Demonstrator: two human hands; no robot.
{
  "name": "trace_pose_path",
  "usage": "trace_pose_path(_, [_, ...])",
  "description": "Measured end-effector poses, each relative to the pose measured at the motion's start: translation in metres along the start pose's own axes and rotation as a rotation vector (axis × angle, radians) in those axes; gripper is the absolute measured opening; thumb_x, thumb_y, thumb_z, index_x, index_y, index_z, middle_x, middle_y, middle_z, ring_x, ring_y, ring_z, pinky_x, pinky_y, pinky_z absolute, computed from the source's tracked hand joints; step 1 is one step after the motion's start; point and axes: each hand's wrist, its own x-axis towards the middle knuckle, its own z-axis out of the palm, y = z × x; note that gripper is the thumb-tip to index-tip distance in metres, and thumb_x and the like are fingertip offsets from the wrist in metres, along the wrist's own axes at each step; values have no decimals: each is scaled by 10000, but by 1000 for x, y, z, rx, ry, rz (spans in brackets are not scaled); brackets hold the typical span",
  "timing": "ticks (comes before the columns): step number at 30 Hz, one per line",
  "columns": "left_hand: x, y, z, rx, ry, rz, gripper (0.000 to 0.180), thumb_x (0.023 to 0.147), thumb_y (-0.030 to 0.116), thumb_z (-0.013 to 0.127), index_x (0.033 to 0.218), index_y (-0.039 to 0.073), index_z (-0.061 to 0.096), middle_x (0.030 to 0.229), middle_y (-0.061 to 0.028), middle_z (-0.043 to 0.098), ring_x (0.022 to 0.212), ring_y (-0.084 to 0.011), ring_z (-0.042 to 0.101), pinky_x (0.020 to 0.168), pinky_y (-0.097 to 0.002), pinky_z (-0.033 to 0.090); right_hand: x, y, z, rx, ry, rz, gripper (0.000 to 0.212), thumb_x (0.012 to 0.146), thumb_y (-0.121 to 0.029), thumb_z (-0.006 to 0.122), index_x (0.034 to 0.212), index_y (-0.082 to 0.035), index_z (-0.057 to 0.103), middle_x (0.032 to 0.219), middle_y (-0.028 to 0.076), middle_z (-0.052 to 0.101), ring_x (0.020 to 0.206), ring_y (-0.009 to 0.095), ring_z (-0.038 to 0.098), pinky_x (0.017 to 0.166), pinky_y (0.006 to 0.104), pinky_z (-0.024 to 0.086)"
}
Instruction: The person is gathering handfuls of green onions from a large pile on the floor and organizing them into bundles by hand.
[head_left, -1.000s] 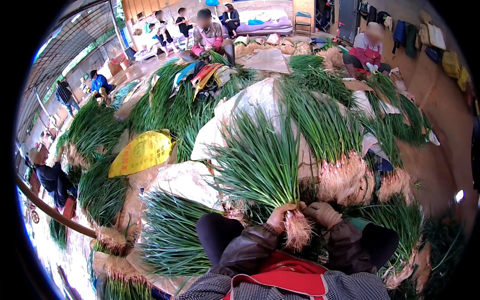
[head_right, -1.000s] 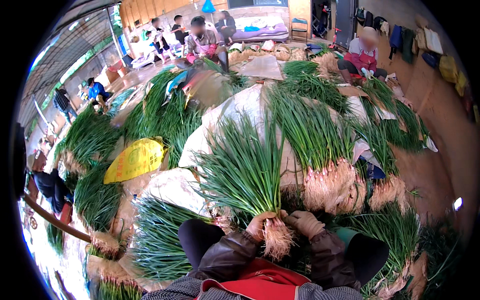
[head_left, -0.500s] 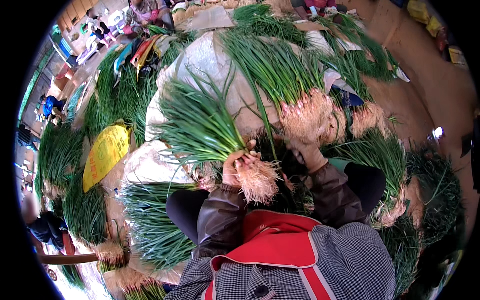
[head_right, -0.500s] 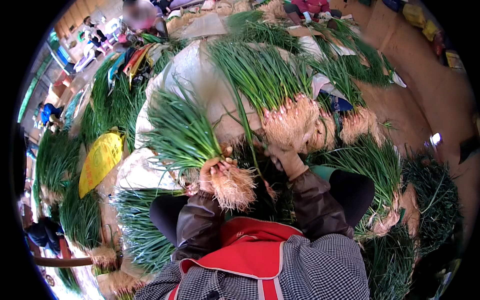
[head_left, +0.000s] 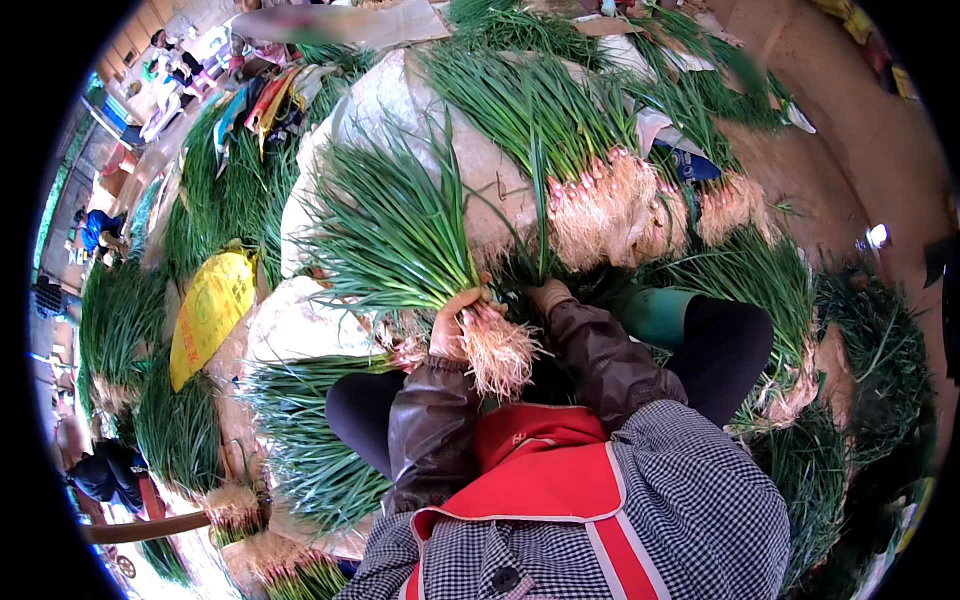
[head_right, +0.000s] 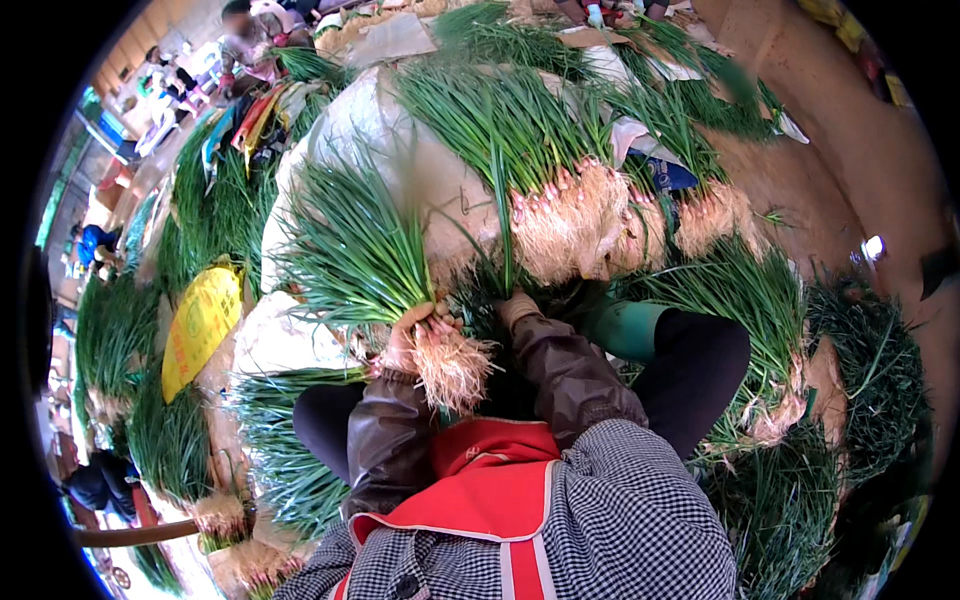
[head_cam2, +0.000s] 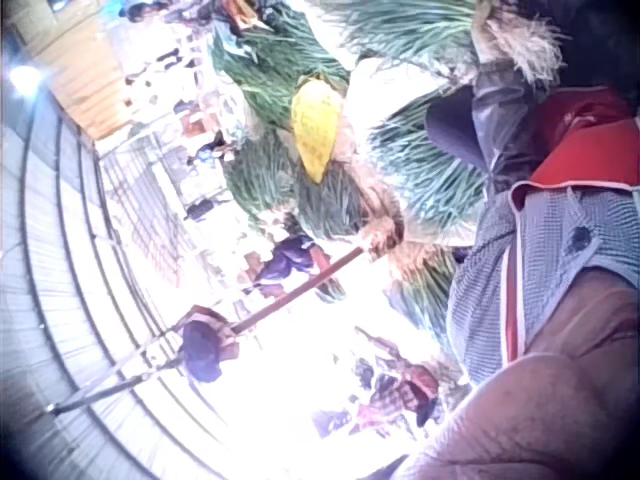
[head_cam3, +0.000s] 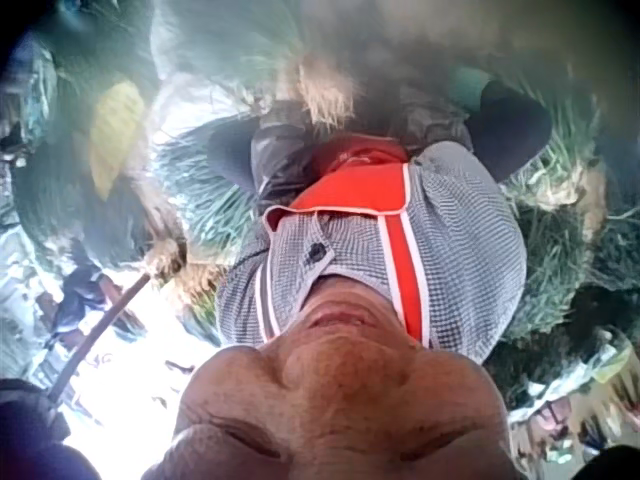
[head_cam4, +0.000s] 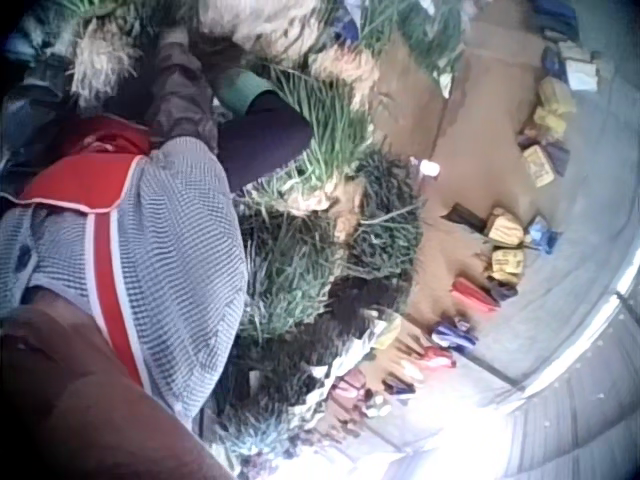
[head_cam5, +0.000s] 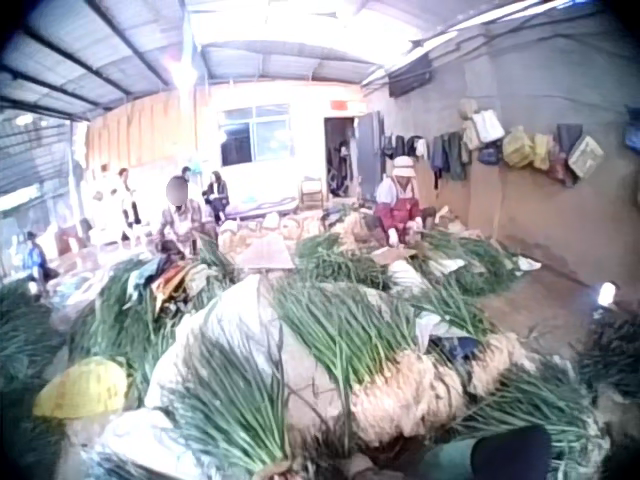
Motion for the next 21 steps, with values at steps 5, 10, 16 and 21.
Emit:
trace_pose_path(5, [-2, -8, -27, -32, 95, 64, 306, 771, 124, 568, 1038, -25, 552, 931, -140, 600, 818, -255, 573, 801, -381, 480, -65, -87, -67, 111, 3, -383, 436, 795, -443, 535, 991, -61, 611, 946, 189, 616, 907, 333, 578, 799, 402, 434])
trace_pose_path(10, [13, -24, -12, 208, 66, -38, 389, 752, 125, 563, 1081, -82, 545, 856, -148, 627, 670, -198, 594, 572, -270, 499, -46, -159, -112, -132, -10, -499, 437, 838, -478, 447, 1033, -110, 577, 959, 167, 607, 850, 324, 583, 742, 385, 452])
trace_pose_path(16, [1, -15, 3, -91, 16, 111, 456, 745, 98, 546, 1142, -116, 472, 1022, -187, 564, 944, -238, 532, 921, -325, 391, -32, -159, -93, 86, 233, -610, 431, 891, -418, 405, 1054, -50, 559, 1049, 164, 594, 951, 331, 563, 836, 377, 442])
trace_pose_path(21, [19, -26, 0, -253, -91, -104, 465, 751, 145, 558, 1176, -31, 492, 1008, -168, 580, 912, -248, 556, 849, -393, 448, 69, -95, -141, -318, 807, -424, 272, 839, -280, 490, 846, -32, 602, 865, 198, 594, 801, 346, 576, 727, 404, 460])
